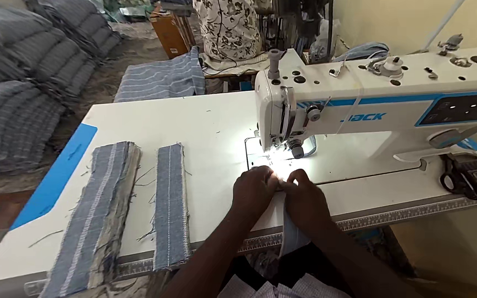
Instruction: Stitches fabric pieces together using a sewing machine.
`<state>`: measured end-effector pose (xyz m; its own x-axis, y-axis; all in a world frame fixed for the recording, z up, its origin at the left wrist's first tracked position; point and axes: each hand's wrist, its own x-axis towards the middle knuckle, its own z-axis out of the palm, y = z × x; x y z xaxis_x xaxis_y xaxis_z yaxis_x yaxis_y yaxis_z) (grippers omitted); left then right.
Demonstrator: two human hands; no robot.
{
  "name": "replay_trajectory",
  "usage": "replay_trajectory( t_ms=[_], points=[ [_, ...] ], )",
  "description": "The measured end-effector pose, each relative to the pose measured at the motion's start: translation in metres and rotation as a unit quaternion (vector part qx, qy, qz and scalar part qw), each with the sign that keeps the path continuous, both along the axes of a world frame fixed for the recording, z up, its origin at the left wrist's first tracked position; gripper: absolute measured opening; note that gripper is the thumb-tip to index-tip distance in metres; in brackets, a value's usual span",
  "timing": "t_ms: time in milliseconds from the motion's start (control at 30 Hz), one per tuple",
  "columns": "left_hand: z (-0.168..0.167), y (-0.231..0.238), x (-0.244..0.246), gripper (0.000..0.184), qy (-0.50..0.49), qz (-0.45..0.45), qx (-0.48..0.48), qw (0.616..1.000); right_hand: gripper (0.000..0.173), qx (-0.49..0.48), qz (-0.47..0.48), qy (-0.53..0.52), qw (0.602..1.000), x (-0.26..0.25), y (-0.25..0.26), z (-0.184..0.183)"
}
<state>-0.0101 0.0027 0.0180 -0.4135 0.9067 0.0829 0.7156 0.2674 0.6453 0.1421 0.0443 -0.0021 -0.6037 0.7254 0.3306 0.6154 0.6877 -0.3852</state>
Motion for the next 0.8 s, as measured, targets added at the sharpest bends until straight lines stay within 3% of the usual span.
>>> replay_trajectory(
  t_ms=[100, 233, 333, 567, 800],
  points=[
    [0.003, -0.003, -0.011, 0.020, 0.122, 0.003, -0.032, 0.992, 0.029, 0.052, 0.111, -0.026, 0.992, 0.002, 0.050, -0.002],
    [-0.009, -0.036, -0.014, 0.035, 0.186, -0.101, 0.083, 0.974, 0.028, 0.067, 0.216, 0.014, 0.974, 0.008, 0.086, -0.007],
    [-0.019, -0.036, -0.008, 0.059, 0.229, -0.164, 0.062, 0.957, 0.023, 0.065, 0.227, 0.017, 0.972, 0.008, 0.086, -0.006],
    [-0.017, -0.032, -0.012, 0.062, 0.278, -0.167, 0.049, 0.945, 0.034, 0.053, 0.213, 0.030, 0.975, 0.008, 0.088, -0.006],
    [-0.014, -0.019, -0.005, 0.059, 0.291, -0.133, 0.034, 0.947, 0.032, 0.114, 0.215, -0.036, 0.969, -0.003, 0.107, -0.003]
  ],
)
